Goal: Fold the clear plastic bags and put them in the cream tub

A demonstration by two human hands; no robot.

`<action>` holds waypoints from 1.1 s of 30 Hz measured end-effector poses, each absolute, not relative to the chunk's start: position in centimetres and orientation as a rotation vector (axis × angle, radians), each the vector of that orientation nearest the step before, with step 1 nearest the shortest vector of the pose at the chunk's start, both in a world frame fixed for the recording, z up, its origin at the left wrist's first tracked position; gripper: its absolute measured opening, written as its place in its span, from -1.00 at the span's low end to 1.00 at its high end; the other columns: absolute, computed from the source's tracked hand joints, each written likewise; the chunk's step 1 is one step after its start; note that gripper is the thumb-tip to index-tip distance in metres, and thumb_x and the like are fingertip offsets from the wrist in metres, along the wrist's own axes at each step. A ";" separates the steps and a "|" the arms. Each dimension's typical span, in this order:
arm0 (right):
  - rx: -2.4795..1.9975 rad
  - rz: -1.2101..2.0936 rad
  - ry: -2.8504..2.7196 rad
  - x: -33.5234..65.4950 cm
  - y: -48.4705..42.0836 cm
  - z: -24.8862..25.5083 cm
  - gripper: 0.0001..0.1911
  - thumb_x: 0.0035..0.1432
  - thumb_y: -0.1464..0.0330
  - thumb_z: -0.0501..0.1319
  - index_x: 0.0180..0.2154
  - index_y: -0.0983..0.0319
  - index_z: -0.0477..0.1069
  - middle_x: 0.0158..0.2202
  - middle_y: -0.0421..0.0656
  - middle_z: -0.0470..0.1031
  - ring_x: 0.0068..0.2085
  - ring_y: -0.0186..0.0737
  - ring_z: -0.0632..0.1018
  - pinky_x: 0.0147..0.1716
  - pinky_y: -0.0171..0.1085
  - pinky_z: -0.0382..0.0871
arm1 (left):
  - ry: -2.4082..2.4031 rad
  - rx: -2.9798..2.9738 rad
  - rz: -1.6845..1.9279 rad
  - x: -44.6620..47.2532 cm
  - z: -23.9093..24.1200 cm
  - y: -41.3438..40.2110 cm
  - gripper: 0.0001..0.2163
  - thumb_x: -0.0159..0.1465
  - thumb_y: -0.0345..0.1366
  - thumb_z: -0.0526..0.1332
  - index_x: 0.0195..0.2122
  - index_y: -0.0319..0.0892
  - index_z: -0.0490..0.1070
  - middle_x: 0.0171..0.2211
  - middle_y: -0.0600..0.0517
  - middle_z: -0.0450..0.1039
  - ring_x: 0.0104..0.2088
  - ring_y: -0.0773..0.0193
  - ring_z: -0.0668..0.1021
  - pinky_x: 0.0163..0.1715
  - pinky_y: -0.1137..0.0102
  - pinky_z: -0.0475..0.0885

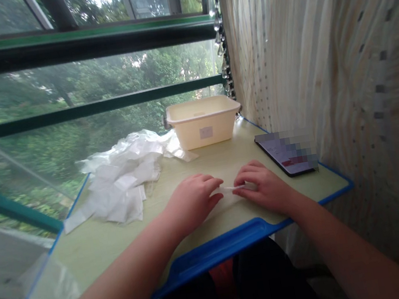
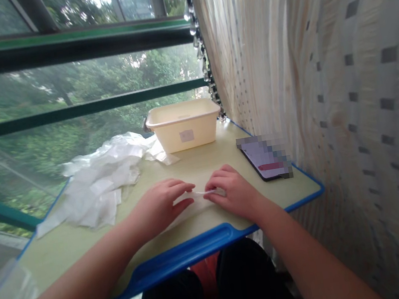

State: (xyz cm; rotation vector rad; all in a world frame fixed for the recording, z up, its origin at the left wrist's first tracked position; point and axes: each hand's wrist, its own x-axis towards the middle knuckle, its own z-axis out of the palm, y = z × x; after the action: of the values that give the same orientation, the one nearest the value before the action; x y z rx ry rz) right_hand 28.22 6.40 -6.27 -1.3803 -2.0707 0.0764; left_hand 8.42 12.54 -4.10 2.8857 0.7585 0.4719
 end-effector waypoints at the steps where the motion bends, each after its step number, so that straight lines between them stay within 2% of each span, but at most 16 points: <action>1: -1.375 0.084 -2.051 28.2 6.4 -6.2 -0.87 0.07 0.29 0.19 -0.42 0.22 0.42 -0.41 -0.17 0.44 -0.28 -0.24 0.37 -0.19 -0.24 0.21 | 0.771 2.863 0.465 8.4 -4.2 12.6 -0.77 0.22 -0.24 0.09 -0.13 -0.11 0.42 -0.21 0.00 0.48 -0.21 0.19 0.48 -0.18 0.33 0.35; 8: -1.334 0.238 -1.967 28.6 6.4 -6.1 -0.89 0.04 0.30 0.22 -0.44 0.21 0.43 -0.42 -0.18 0.44 -0.26 -0.24 0.39 -0.18 -0.25 0.24 | 0.759 2.711 0.363 8.1 -3.9 13.1 -0.76 0.23 -0.25 0.05 -0.16 -0.06 0.45 -0.28 0.03 0.53 -0.30 0.25 0.51 -0.26 0.41 0.34; 13: -1.385 0.453 -1.880 28.9 6.3 -5.9 -0.85 0.03 0.27 0.22 -0.42 0.22 0.45 -0.39 -0.17 0.45 -0.25 -0.24 0.42 -0.19 -0.26 0.26 | 0.744 2.471 0.215 7.2 -3.0 14.1 -0.78 0.19 -0.19 0.08 -0.29 -0.09 0.48 -0.40 0.09 0.51 -0.42 0.32 0.47 -0.39 0.48 0.32; 20: -1.424 0.653 -1.775 29.1 6.0 -5.6 -0.78 0.01 0.22 0.22 -0.37 0.24 0.46 -0.34 -0.16 0.44 -0.26 -0.25 0.45 -0.22 -0.29 0.26 | 0.624 2.161 -0.256 5.3 -1.6 15.6 -0.75 0.16 -0.14 0.10 -0.36 -0.17 0.48 -0.47 0.08 0.45 -0.47 0.33 0.42 -0.47 0.49 0.29; 24: -1.445 0.751 -1.721 29.2 6.0 -5.6 -0.70 -0.01 0.16 0.21 -0.36 0.26 0.47 -0.34 -0.16 0.44 -0.30 -0.25 0.44 -0.29 -0.31 0.26 | 0.614 1.920 -0.387 4.7 -1.6 16.0 -0.79 0.11 -0.18 0.18 -0.36 -0.21 0.46 -0.51 0.06 0.42 -0.50 0.36 0.42 -0.51 0.51 0.29; 30: -1.519 0.928 -1.644 29.8 6.2 -6.0 -0.62 -0.01 0.09 0.17 -0.32 0.28 0.44 -0.43 -0.18 0.43 -0.42 -0.31 0.41 -0.43 -0.35 0.23 | 0.814 1.735 -0.193 4.1 -1.8 16.6 -0.76 0.07 -0.16 0.23 -0.29 -0.18 0.46 -0.53 0.08 0.39 -0.55 0.40 0.41 -0.57 0.55 0.30; 33: -1.546 0.890 -1.764 29.4 6.5 -4.8 -0.59 0.00 0.10 0.17 -0.20 0.24 0.43 -0.32 -0.14 0.46 -0.35 -0.26 0.42 -0.39 -0.32 0.26 | 0.833 1.782 -0.174 4.1 -1.6 16.6 -0.77 0.07 -0.15 0.21 -0.35 -0.20 0.48 -0.56 0.08 0.37 -0.57 0.41 0.39 -0.59 0.55 0.29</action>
State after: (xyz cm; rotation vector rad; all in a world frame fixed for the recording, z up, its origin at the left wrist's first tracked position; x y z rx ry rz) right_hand 29.45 6.47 -4.83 -1.5458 -1.7643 0.8896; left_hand 4.12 16.56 -1.64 1.7820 0.8331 -0.1737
